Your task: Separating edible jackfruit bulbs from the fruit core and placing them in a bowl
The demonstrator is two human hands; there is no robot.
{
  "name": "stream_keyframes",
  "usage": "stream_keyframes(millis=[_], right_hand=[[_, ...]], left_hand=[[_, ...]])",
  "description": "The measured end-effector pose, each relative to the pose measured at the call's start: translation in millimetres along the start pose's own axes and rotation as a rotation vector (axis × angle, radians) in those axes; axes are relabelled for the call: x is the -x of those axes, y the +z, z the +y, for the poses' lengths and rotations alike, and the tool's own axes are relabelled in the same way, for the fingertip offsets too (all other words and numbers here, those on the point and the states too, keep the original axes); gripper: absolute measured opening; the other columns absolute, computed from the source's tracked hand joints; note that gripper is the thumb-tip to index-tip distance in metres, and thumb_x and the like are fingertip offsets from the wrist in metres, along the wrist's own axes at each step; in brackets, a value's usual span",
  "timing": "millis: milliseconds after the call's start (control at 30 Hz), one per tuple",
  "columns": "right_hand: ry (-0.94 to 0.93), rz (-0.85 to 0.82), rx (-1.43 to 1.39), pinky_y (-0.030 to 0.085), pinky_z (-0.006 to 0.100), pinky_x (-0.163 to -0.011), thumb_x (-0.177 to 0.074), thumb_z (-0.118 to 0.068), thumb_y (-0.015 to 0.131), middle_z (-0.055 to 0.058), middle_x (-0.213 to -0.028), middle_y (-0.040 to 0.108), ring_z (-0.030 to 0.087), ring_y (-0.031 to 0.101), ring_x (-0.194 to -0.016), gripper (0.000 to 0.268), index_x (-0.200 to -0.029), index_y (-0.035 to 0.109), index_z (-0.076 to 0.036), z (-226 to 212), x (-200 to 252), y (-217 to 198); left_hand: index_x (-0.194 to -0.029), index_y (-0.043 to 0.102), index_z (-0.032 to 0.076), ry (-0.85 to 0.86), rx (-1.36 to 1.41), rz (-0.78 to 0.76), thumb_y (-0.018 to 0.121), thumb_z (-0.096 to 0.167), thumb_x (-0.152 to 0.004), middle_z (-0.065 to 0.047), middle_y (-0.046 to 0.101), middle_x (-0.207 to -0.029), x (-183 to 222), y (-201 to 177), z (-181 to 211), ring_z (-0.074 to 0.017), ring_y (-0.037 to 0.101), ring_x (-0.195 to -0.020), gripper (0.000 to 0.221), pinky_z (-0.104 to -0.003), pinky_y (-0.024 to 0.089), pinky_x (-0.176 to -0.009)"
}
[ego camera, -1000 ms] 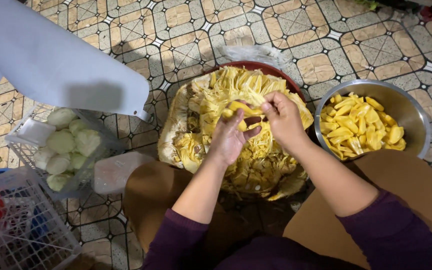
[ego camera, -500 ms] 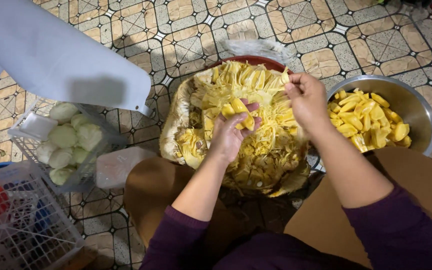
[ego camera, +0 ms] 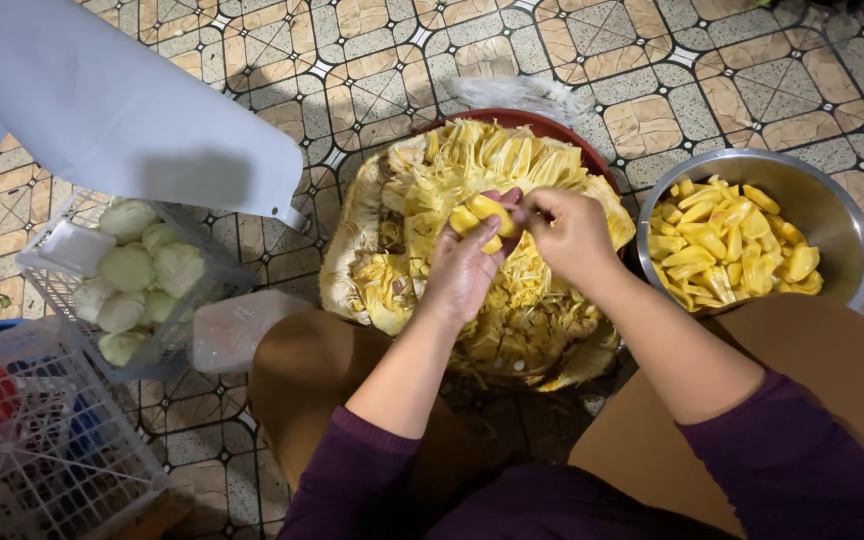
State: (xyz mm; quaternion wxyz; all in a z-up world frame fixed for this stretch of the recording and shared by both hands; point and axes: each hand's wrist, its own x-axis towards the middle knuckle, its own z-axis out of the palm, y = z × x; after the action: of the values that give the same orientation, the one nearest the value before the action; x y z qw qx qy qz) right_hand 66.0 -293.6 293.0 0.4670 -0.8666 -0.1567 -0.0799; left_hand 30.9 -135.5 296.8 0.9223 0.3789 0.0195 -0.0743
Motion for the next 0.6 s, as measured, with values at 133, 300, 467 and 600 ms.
stream_keyframes(millis=[133,300,467,600], right_hand=[[0.032,0.169,-0.185,0.047,0.033,-0.069,-0.101,-0.005,0.068,0.008,-0.073,0.065,0.020,0.059,-0.070,0.013,-0.090,0.073,-0.009,-5,-5,-17],[0.152,0.057,0.345,0.055,0.041,-0.071,-0.102,-0.030,0.076,0.006,-0.086,0.073,0.028,0.073,-0.080,0.012,-0.103,0.076,-0.019,11,-15,-42],[0.334,-0.266,0.587,0.059,0.052,-0.084,-0.098,-0.028,0.061,0.016,-0.097,0.078,0.041,0.074,-0.098,0.037,-0.134,0.068,-0.036,6,-9,-29],[0.173,-0.028,0.268,0.053,0.048,-0.080,-0.109,-0.037,0.058,0.011,-0.086,0.070,0.038,0.069,-0.094,0.021,-0.102,0.073,-0.024,2,-7,-6]], left_hand=[[-0.125,0.058,0.006,-0.034,0.065,-0.036,0.075,0.014,-0.093,-0.019,0.061,-0.134,-6,-11,-6,-0.0319,0.065,-0.115,0.038,-0.049,0.053,-0.105],[-0.130,0.055,0.007,-0.038,-0.017,-0.032,0.076,0.020,-0.095,-0.019,0.064,-0.127,-1,-14,-6,-0.0316,0.067,-0.112,0.043,-0.048,0.058,-0.098],[-0.144,0.038,0.001,-0.098,-0.285,0.131,0.056,0.008,-0.103,-0.012,0.052,-0.128,0,-2,-2,-0.0196,0.055,-0.110,0.045,-0.035,0.057,-0.094],[-0.156,0.028,0.003,-0.109,-0.540,0.187,0.053,0.002,-0.102,-0.020,0.049,-0.138,12,30,14,-0.0219,0.056,-0.113,0.059,-0.031,0.059,-0.092]])
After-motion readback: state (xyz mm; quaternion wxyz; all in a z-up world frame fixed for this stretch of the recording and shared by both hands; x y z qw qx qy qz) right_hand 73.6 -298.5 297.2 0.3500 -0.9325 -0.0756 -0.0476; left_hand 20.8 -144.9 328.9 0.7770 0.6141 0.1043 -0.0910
